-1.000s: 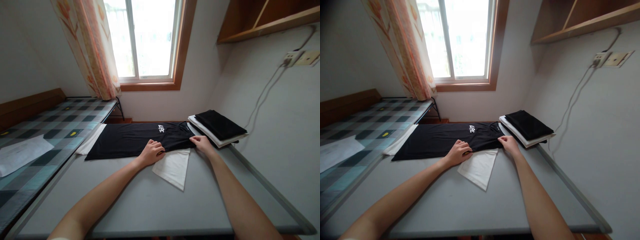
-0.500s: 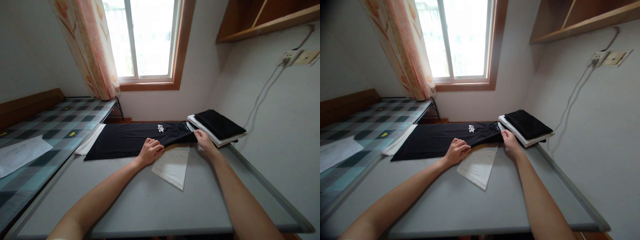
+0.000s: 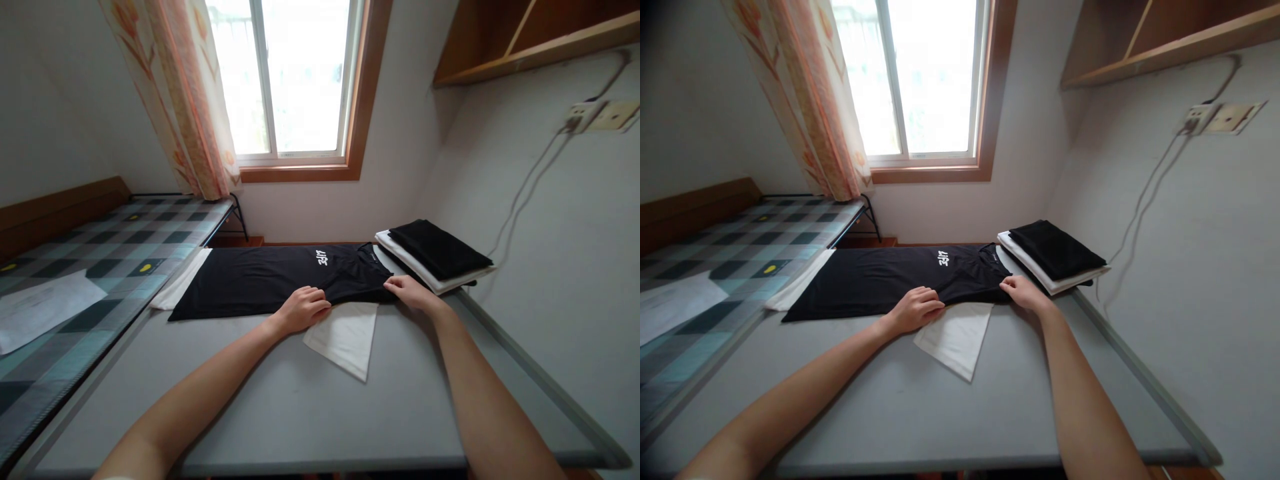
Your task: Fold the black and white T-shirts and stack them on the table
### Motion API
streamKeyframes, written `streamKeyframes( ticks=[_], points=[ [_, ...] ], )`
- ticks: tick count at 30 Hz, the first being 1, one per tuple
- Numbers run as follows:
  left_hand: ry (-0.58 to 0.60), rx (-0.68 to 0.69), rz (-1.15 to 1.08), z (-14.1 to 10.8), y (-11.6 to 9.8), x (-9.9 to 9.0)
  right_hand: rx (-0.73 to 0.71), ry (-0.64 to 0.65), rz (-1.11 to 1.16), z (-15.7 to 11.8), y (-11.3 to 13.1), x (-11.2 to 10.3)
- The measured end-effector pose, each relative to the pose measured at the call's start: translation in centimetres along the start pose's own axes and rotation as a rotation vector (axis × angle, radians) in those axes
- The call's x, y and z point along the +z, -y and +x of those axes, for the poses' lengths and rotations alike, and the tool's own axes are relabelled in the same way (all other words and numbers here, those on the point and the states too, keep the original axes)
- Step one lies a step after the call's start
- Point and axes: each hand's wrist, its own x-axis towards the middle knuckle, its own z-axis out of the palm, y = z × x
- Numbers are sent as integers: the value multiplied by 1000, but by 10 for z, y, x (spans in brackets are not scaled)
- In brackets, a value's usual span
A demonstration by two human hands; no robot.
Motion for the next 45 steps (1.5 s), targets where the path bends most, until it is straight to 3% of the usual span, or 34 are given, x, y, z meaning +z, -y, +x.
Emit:
streamKeyframes(
  ticks=[7,11,13,15,17,21,29,33,36,41,45],
  points=[
    [-21,-31,-33,-1,-2,0,113,14,-72,0,3,2],
    [-112,-344,-29,3,-3,-3,219,7,-285,-4,14,5],
    [-140,-517,-4,4,-2,-3,227,-86,-399,-5,23,10],
    [-116,-588,-1,4,0,-1,154,-199,-450,-6,31,18],
    [-69,-562,-10,3,0,1,21,-258,-453,-5,37,30],
    [-12,-455,-23,0,-1,3,-166,-199,-449,-3,41,53],
    [-14,-397,-118,0,5,5,-172,-111,-449,-1,43,57],
    [-52,-342,-244,-1,11,11,-213,-171,-460,-2,47,59],
    [-87,-424,-240,0,11,13,-238,-218,-507,-3,50,66],
    [-75,-727,-36,3,6,7,-168,-195,-561,-4,50,72],
    [-17,-751,-54,5,4,0,-88,-222,-534,-4,48,61]
  ],
)
